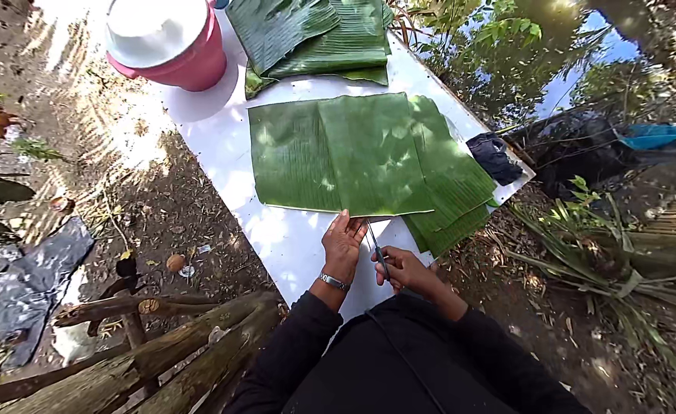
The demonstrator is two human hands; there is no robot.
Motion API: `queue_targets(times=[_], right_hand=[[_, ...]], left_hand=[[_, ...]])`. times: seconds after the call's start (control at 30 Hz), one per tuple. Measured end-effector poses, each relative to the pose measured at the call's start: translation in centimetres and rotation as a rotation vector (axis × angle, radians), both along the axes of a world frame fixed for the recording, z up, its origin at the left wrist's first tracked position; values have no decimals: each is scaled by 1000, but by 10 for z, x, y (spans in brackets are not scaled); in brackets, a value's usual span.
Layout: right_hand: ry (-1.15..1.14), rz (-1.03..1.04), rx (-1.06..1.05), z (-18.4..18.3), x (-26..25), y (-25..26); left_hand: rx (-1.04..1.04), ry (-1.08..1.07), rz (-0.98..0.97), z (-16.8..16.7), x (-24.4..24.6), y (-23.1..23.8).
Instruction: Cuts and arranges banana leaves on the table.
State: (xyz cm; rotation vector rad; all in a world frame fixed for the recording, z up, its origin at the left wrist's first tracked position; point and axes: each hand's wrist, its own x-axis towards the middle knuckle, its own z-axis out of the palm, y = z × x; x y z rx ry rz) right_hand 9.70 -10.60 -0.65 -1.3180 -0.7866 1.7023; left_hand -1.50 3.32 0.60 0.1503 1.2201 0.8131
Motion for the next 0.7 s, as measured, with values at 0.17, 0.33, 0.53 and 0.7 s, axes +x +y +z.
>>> queue_targets(times=[0.17,0.33,0.53,0.7], right_hand=[[-3,-50,2,-8,-6,15],[-34,-93,29,-11,-9,23],[-86,-116,49,-15,-11,21],[-139,-158,91,-23,-15,17]], left_hand=[[49,46,-2,-5,-4,0],[50,77,-29,-7,-2,-3],[54,100,-48,-7,0,-4],[55,108,-53,-7,2,-3]])
